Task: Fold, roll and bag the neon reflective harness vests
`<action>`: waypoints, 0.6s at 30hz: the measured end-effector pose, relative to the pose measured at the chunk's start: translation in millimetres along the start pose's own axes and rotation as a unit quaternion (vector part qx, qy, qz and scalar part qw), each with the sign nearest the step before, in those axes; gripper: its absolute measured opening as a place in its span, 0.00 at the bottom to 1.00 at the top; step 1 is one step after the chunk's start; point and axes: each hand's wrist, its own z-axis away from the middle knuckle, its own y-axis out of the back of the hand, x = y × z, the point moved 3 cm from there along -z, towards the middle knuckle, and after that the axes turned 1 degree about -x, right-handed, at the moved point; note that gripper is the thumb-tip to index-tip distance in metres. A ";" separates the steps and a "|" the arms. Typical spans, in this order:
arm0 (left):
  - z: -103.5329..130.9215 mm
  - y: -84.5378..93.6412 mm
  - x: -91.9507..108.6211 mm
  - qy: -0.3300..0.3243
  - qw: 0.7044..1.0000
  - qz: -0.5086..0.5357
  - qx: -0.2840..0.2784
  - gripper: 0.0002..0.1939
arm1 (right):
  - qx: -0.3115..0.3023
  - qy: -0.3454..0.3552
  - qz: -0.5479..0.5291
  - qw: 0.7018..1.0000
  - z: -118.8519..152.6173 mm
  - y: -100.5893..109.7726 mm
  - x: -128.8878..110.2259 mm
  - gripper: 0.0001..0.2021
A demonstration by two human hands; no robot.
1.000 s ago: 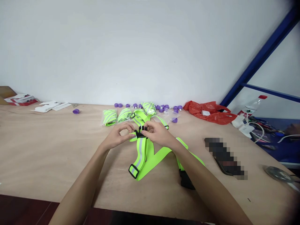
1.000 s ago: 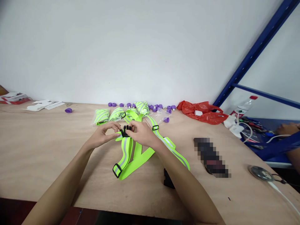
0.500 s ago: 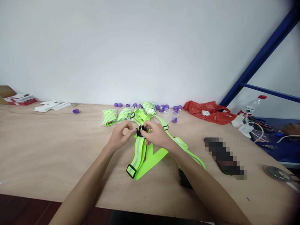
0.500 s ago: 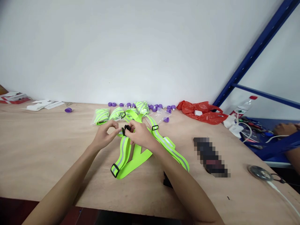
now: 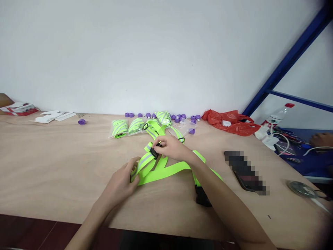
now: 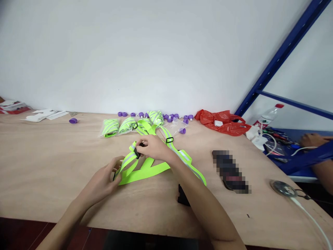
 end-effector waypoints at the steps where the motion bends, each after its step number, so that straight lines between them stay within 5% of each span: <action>1: 3.1 2.7 -6.8 -0.007 1.000 0.013 0.006 0.20 | -0.032 -0.004 0.029 0.999 2.2 1.3 -0.5 0.05; 5: 11.0 15.5 -29.8 -0.034 0.997 0.066 0.015 0.16 | -0.173 -0.042 0.085 0.980 12.2 5.6 -1.4 0.09; 7: 12.0 20.9 -34.2 -0.045 0.996 0.076 -0.010 0.19 | -0.185 -0.041 0.101 0.977 16.6 11.3 -4.3 0.09; 11: 15.2 28.6 -28.3 -0.071 0.991 0.080 -0.086 0.23 | -0.094 0.012 0.125 0.988 30.6 32.9 -18.6 0.09; 15: 26.7 33.0 -23.2 -0.070 0.997 0.017 -0.013 0.24 | 0.015 0.012 0.119 0.993 65.3 58.5 -21.6 0.11; 18: 35.1 24.7 -19.7 -0.114 0.992 -0.041 0.039 0.14 | 0.107 -0.030 0.162 0.981 106.5 75.7 0.0 0.13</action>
